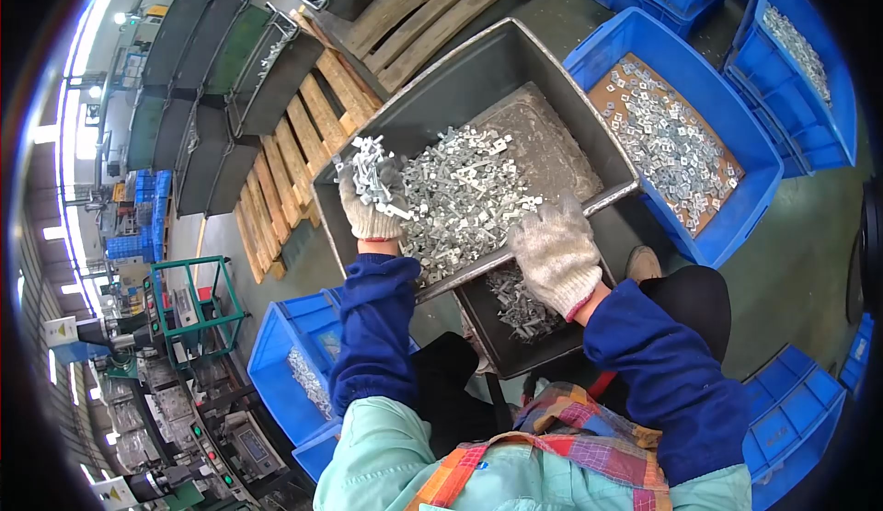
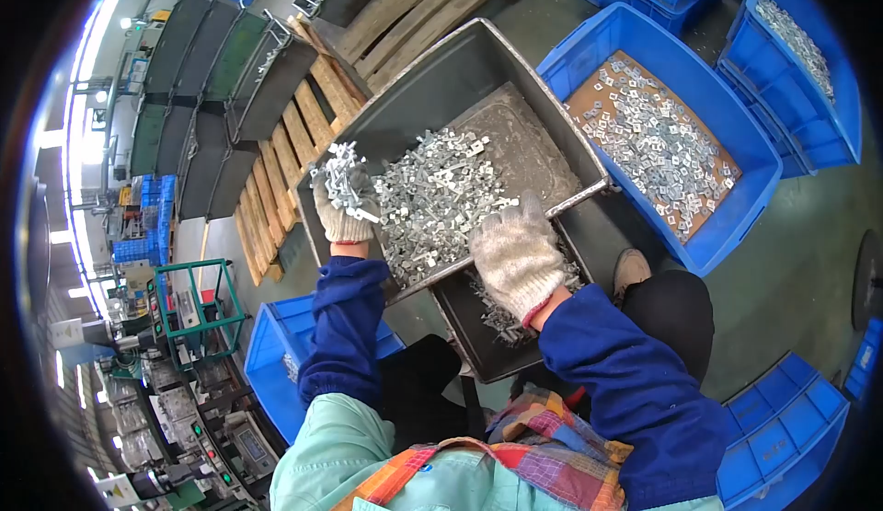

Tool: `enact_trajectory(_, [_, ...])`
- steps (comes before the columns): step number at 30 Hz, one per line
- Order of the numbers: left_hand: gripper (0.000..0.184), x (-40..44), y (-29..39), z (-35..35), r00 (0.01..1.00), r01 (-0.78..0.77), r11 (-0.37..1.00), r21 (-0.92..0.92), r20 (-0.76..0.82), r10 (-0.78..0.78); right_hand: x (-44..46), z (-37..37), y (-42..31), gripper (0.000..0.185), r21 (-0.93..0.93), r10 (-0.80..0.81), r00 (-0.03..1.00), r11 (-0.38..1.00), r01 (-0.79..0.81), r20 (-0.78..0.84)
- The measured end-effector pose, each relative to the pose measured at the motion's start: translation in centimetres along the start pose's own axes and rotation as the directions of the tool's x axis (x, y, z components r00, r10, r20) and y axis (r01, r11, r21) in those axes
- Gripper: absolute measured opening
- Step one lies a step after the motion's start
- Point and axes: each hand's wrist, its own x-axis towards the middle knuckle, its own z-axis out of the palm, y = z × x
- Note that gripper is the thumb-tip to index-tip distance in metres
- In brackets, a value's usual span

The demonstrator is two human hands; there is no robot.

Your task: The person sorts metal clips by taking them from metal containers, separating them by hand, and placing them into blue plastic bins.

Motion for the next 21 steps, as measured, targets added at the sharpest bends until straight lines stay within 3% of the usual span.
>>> enact_trajectory(2, [0.052,-1.0,-0.5,1.0,0.968,-0.226,0.971,0.079,-0.090,0.233,-0.1,0.3,-0.2,0.016,0.025,0.025,0.999,0.999,-0.026,0.033])
enact_trajectory(3, [0.054,-1.7,-1.1,3.1,0.982,-0.170,0.985,-0.001,0.085,0.169,-0.2,0.4,-0.2,0.016,0.024,0.030,0.999,0.999,-0.031,0.027])
enact_trajectory(5, [0.051,-2.3,-1.9,4.4,0.961,-0.277,0.960,0.035,-0.010,0.278,-0.3,0.8,-0.3,0.017,0.017,0.041,0.999,0.999,-0.042,0.016])
enact_trajectory(7, [0.040,-0.8,0.2,0.5,0.998,-0.048,0.986,-0.162,0.018,0.052,-0.4,0.9,-0.2,0.016,0.025,0.032,0.999,0.999,-0.032,-0.005])
enact_trajectory(9, [0.027,-1.1,0.5,1.8,0.979,-0.034,0.995,0.097,-0.197,0.053,-0.5,0.6,-0.3,0.018,0.039,0.026,0.999,0.999,-0.027,0.032])
enact_trajectory(10, [0.028,-1.6,-0.6,3.1,0.921,-0.161,0.867,0.472,-0.243,0.304,-0.5,0.3,-0.3,0.020,0.091,0.003,1.000,0.996,-0.005,0.023])
enact_trajectory(11, [0.025,-1.3,-0.2,2.8,0.868,-0.125,0.775,0.619,-0.310,0.388,-0.6,-0.1,-0.3,0.023,0.144,-0.020,1.000,0.989,0.018,0.013])
enact_trajectory(13, [0.026,-2.3,0.5,3.2,0.902,-0.037,0.860,0.510,-0.354,0.248,-0.6,-0.8,-0.3,0.028,0.237,-0.045,0.999,0.970,0.049,-0.022])
enact_trajectory(16, [0.026,-3.5,2.4,4.2,0.912,0.252,0.962,0.106,-0.358,-0.200,-0.6,-1.8,-0.3,0.029,0.335,-0.051,0.989,0.938,0.095,-0.137])
enact_trajectory(19, [0.024,-6.5,0.7,7.4,0.899,0.112,0.992,0.066,-0.431,-0.073,-0.3,-2.8,-0.5,0.026,0.434,-0.002,0.987,0.898,0.072,-0.159])
enact_trajectory(20, [0.021,-7.1,0.8,7.5,0.925,0.173,0.984,0.029,-0.348,-0.153,-0.2,-3.4,-0.3,0.023,0.499,0.019,0.997,0.866,0.024,-0.081])
enact_trajectory(21, [0.020,-8.3,-0.1,9.4,0.938,0.119,0.992,-0.030,-0.323,-0.122,-0.2,-3.8,-0.4,0.023,0.532,0.047,0.996,0.847,0.002,-0.079])
